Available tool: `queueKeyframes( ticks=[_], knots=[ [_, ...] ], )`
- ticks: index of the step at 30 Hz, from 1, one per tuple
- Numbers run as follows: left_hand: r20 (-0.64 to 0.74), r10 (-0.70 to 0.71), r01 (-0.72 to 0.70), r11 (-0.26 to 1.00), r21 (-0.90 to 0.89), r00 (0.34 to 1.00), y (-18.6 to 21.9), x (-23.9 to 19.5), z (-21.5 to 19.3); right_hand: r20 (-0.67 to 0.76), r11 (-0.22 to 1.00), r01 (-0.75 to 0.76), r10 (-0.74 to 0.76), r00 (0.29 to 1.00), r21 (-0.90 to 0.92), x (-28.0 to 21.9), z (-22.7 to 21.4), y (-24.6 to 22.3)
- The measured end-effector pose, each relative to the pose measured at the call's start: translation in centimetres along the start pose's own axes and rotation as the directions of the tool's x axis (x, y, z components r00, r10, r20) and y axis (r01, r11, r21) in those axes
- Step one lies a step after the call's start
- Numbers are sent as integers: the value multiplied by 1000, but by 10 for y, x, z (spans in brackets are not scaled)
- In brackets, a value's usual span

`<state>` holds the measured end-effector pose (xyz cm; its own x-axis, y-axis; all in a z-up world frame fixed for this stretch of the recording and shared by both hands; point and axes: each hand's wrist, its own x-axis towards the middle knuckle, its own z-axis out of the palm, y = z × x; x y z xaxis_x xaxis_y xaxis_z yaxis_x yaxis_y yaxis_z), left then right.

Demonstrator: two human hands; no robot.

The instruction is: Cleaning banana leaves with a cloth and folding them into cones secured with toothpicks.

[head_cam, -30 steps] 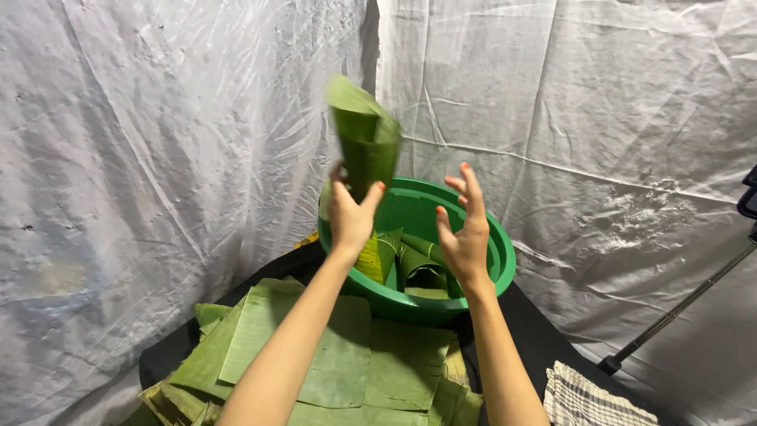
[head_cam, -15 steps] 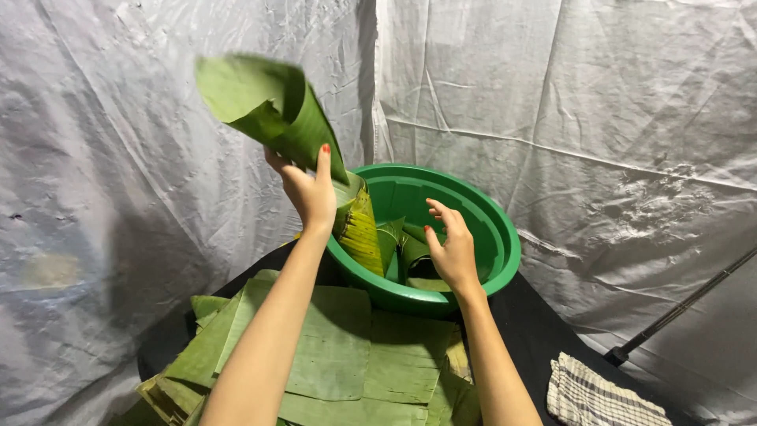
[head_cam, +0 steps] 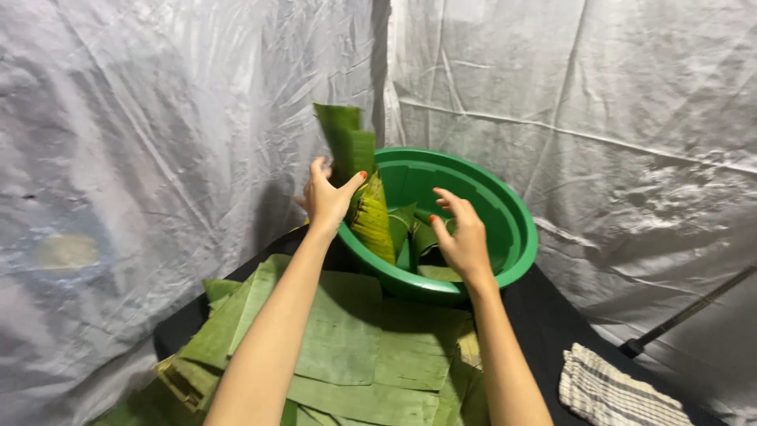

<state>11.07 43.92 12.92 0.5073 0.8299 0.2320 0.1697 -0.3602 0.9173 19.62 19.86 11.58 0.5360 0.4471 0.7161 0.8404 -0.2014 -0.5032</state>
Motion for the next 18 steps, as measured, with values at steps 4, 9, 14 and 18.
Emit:
queueKeyframes(
  ticks=[4, 9, 14, 18],
  knots=[
    [-158, 178, -199, 971, -131, 971, -33, -9, -48, -71, 997, 2, 3, 997, 74, -1, -7, 2],
    [50, 85, -92, 981, 171, 995, -108, -26, -137, -415, 985, 157, -113, 903, 75, -14, -21, -21],
    [139, 19, -65, 940, 334, 990, -134, -72, -191, -349, 987, 157, -161, 923, -41, -79, -21, -69],
    [231, 36, -136, 892, 430, 972, -132, -107, -211, -92, 966, -244, 237, 967, -83, -145, -24, -72]
  ],
)
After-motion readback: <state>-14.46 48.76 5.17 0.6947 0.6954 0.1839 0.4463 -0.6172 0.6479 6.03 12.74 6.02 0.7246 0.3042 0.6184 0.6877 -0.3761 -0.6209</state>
